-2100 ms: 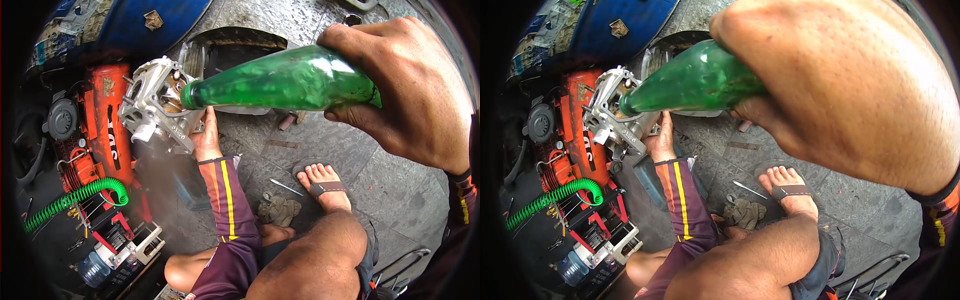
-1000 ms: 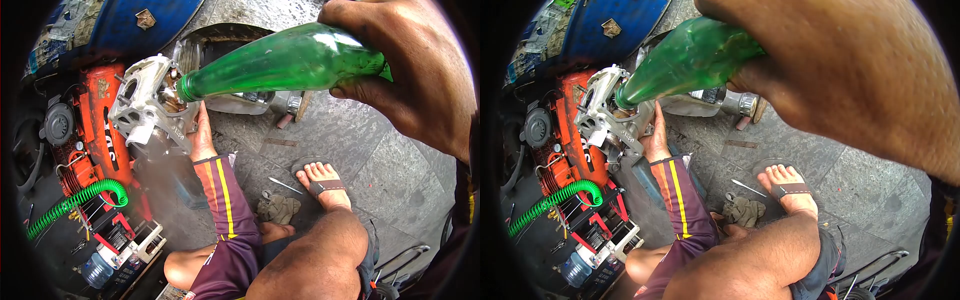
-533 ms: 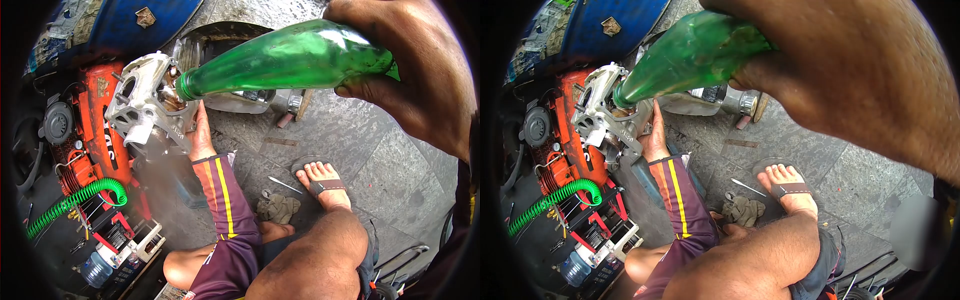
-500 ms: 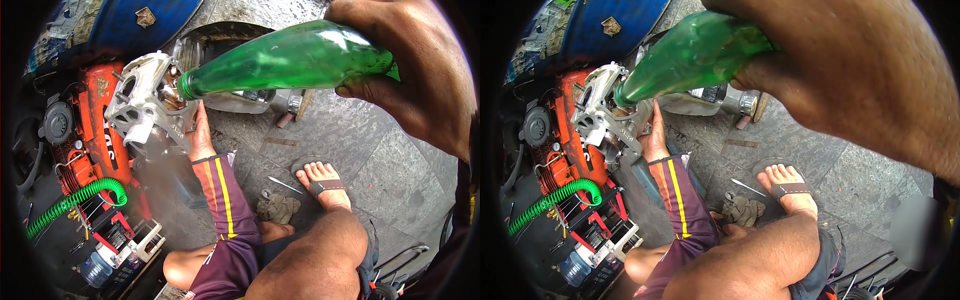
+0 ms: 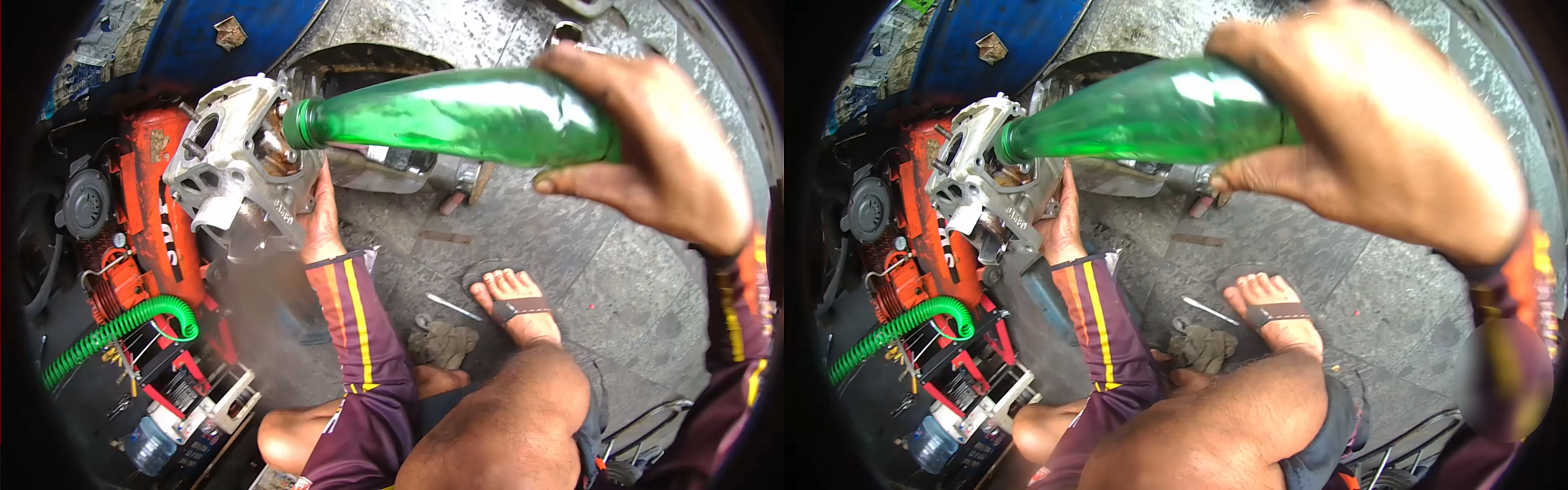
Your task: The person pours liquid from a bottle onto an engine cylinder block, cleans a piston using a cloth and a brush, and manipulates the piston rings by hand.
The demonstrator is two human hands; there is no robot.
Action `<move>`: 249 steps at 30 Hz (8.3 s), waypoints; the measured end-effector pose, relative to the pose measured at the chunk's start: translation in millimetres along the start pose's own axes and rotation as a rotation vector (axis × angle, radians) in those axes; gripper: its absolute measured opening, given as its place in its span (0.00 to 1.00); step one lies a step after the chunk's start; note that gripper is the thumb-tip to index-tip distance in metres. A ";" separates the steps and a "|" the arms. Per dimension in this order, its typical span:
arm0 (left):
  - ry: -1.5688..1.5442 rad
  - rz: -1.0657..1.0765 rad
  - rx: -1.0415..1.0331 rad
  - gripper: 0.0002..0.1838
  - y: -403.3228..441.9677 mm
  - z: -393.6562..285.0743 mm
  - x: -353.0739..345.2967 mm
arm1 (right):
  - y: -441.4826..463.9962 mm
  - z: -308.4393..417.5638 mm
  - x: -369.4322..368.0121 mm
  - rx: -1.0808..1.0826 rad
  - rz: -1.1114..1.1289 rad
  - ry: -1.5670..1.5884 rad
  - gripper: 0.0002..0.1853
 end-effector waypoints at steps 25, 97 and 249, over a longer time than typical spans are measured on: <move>1.078 0.285 0.105 0.31 47.8 105.0 34.3 | -146.8 -118.8 -138.2 -0.642 -0.576 0.378 0.45; 0.130 -0.245 -0.524 0.32 -147.7 -369.6 178.1 | 253.1 357.6 -551.9 0.250 0.741 0.060 0.39; 0.252 0.532 0.488 0.27 -51.8 -12.7 -28.3 | -34.1 104.3 -262.2 0.060 0.376 0.248 0.09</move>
Point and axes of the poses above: each hand's wrist, its own y-axis towards the middle knuckle, its own x-axis out of the back of the hand, z = x × y, the point moved 10 cm from there along y, towards the middle knuckle, and after that the axes turned 1 degree about -x, right-handed, at the moved point
